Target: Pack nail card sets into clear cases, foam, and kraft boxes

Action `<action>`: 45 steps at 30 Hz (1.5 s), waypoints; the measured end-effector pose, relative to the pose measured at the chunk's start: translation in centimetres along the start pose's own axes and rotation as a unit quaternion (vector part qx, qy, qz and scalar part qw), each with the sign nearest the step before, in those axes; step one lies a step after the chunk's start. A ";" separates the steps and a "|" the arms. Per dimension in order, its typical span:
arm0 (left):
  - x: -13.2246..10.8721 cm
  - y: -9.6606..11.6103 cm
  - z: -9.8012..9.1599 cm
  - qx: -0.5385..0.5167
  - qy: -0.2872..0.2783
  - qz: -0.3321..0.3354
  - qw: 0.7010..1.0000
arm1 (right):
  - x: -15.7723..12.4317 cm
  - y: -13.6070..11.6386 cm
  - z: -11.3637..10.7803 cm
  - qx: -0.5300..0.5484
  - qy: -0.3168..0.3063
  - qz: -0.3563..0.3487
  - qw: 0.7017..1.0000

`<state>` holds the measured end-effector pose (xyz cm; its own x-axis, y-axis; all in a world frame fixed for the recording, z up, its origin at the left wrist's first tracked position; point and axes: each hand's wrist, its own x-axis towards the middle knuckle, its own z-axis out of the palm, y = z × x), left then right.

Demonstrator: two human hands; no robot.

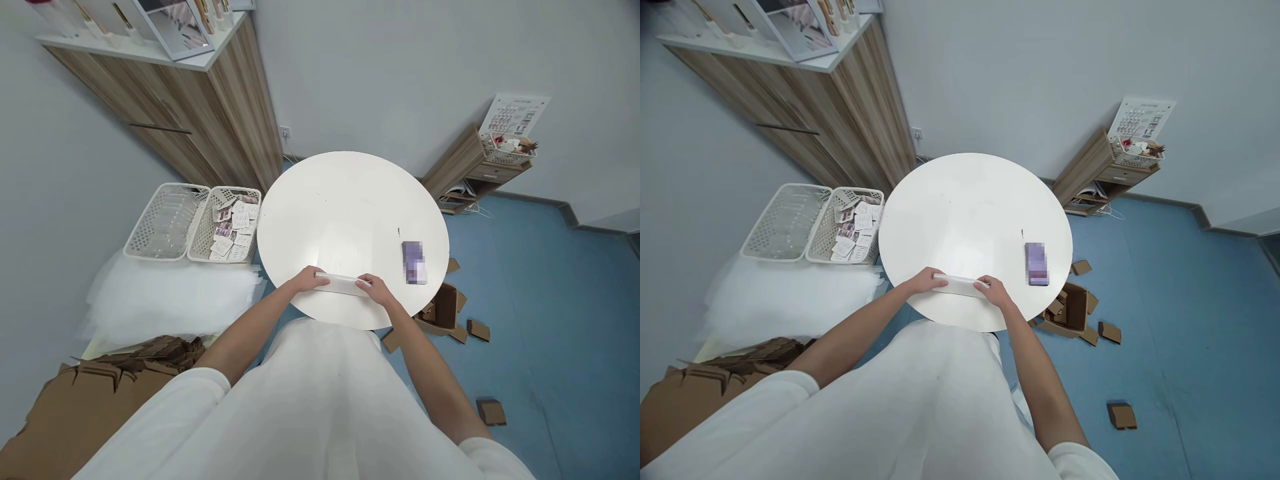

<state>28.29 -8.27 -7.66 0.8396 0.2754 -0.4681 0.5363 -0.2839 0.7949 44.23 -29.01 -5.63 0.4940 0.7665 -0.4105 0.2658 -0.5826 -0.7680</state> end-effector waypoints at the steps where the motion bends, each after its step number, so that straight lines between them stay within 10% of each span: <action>1: 0.1 -0.4 0.0 0.004 0.021 -0.009 1.000 | 0.2 0.3 -0.2 0.018 0.006 0.012 1.000; 12: 0.7 -2.2 1.3 0.034 0.157 -0.091 0.983 | 1.1 3.7 0.9 -0.025 0.145 0.093 0.985; 16: 0.2 -1.2 1.3 0.139 0.232 -0.023 0.962 | 0.6 2.9 1.5 -0.123 0.220 0.030 0.967; 22: 0.7 1.4 2.8 0.328 0.083 0.195 0.921 | 0.6 0.9 3.2 -0.317 0.048 -0.117 0.940; 35: -1.3 1.7 2.8 0.239 -0.082 0.128 0.959 | -2.2 -0.9 1.9 -0.198 -0.127 -0.048 0.971; 45: -0.6 0.3 0.7 0.043 -0.020 0.051 0.998 | 0.5 -0.7 0.2 -0.032 -0.060 0.004 0.998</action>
<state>28.04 -9.17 -7.43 0.8922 0.2050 -0.4025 0.4516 -0.3860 0.8044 44.17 -28.19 -5.38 0.3947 0.7868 -0.4745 0.3166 -0.6012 -0.7337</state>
